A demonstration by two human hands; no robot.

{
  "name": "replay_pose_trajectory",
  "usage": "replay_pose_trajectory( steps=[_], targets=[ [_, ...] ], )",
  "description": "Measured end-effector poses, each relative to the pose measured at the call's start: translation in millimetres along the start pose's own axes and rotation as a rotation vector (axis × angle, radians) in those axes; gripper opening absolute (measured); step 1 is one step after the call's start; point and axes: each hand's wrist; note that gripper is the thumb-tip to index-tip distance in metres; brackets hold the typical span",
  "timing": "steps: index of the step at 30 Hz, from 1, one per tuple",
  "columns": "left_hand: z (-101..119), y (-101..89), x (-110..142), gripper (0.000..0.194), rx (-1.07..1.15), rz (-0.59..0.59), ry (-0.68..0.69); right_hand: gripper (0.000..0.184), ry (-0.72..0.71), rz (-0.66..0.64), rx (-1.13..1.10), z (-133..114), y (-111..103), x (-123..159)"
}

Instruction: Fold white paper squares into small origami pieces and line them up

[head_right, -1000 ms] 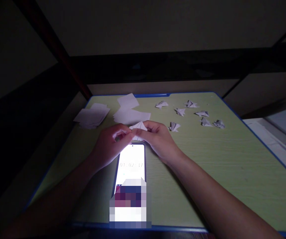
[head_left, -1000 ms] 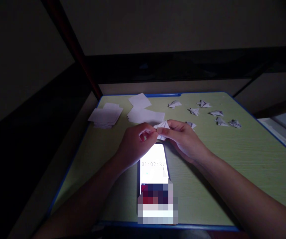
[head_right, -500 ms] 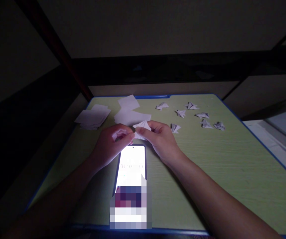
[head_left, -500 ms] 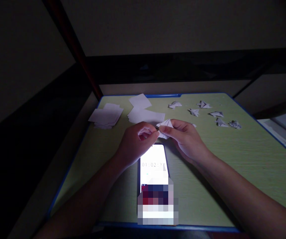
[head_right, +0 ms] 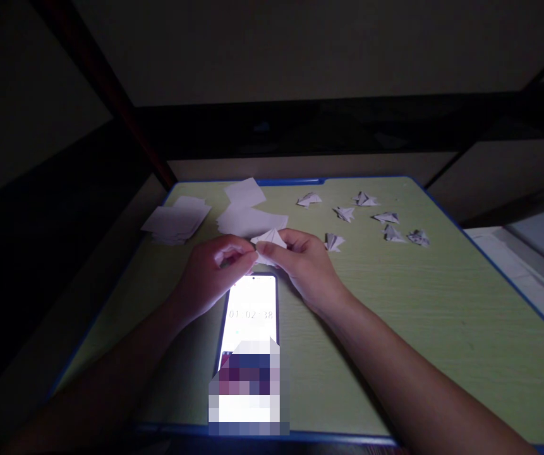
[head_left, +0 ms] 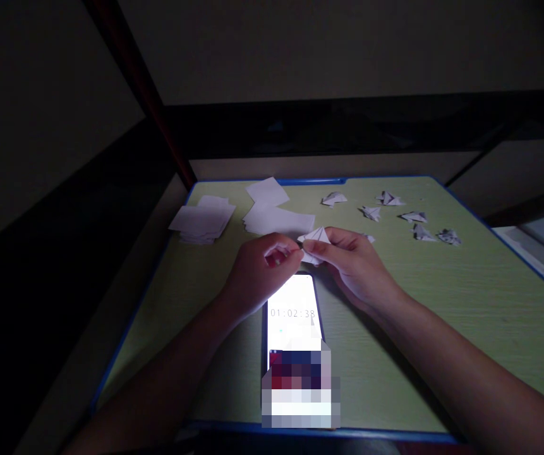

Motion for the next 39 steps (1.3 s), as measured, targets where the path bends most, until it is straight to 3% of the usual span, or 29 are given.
replay_pose_trajectory(
  steps=[12,28,39],
  targets=[
    [-0.2,-1.1,-0.1,0.006,-0.035,-0.01,0.043,0.014,0.009,-0.018,0.029,1.7,0.5,1.4],
    [1.1,-0.9,-0.2,0.011,-0.009,-0.026,-0.026,0.009,-0.026,0.055,-0.016,1.2,-0.3,-1.0],
    [1.0,-3.5,-0.4,0.01,-0.05,-0.029,0.015,0.009,-0.005,-0.097,0.033,2.6,-4.1,-3.0]
  ],
)
Point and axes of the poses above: each hand's wrist, its own x-axis away from the middle knuckle, its own y-axis out of the palm, z = x × y, and after that the axes turned 12 degrees about x, right-handed
